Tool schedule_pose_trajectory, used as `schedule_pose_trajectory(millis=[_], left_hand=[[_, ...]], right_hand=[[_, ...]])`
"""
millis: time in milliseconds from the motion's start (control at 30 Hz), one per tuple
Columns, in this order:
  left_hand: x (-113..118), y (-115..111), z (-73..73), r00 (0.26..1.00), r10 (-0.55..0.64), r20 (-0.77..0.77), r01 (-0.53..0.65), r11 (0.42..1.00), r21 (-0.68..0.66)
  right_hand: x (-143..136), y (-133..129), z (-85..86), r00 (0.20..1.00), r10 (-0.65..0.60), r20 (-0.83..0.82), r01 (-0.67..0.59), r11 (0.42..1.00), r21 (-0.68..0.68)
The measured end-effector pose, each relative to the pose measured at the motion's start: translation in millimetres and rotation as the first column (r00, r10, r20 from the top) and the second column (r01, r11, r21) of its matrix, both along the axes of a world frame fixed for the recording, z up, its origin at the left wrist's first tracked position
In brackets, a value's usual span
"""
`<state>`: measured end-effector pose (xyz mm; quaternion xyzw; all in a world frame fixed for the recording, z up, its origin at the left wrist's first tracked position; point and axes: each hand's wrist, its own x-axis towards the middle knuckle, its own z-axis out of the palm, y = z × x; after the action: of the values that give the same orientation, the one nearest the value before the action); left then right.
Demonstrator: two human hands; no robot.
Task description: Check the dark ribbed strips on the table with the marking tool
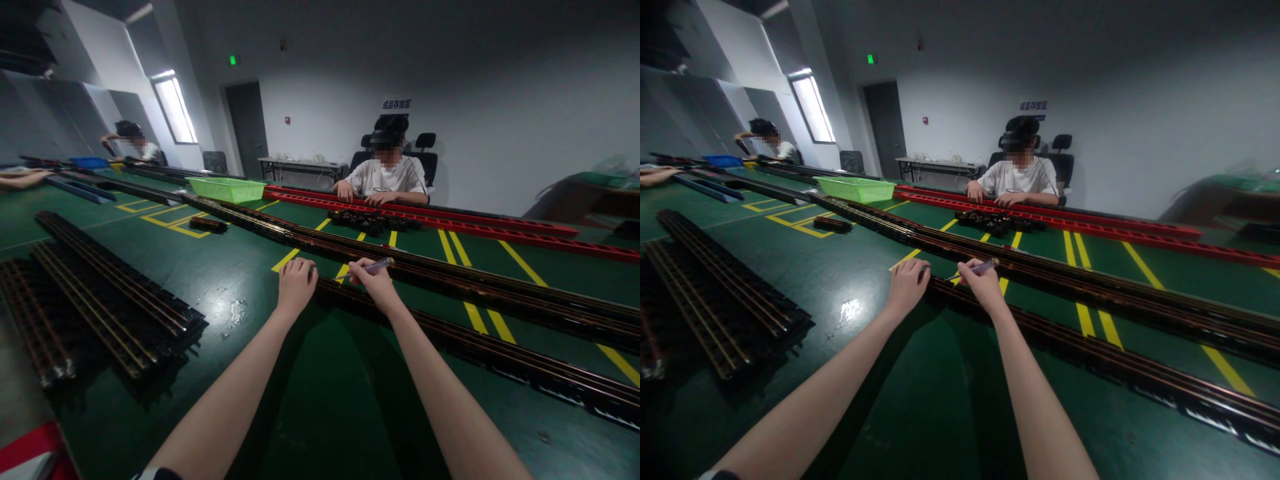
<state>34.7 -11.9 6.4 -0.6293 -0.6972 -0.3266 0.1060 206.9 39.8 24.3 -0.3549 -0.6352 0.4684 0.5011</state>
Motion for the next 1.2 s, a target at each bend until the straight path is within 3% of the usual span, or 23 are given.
schedule_pose_trajectory(millis=[100,200,500,767,1200], left_hand=[[0.5,0.9,-1.9,0.985,-0.163,-0.064,0.159,0.985,-0.063],[-1.6,2.6,-2.6,0.974,-0.211,-0.078,0.200,0.972,-0.125],[-2.1,2.5,-1.3,0.973,-0.222,-0.061,0.211,0.966,-0.150],[-1.0,1.6,0.3,0.975,-0.214,-0.059,0.201,0.964,-0.174],[-1.6,2.0,-1.0,0.974,-0.210,-0.081,0.195,0.968,-0.161]], right_hand=[[-0.2,1.5,-2.0,1.000,-0.019,0.024,0.019,1.000,0.023],[0.5,2.0,-1.4,1.000,-0.018,0.021,0.018,1.000,0.015],[2.0,-0.3,4.4,0.998,-0.055,-0.007,0.055,0.998,-0.017],[15.1,-5.7,17.7,0.995,-0.037,0.098,0.038,0.999,-0.006],[27.1,-4.6,11.7,0.999,0.004,0.037,-0.001,0.998,-0.068]])
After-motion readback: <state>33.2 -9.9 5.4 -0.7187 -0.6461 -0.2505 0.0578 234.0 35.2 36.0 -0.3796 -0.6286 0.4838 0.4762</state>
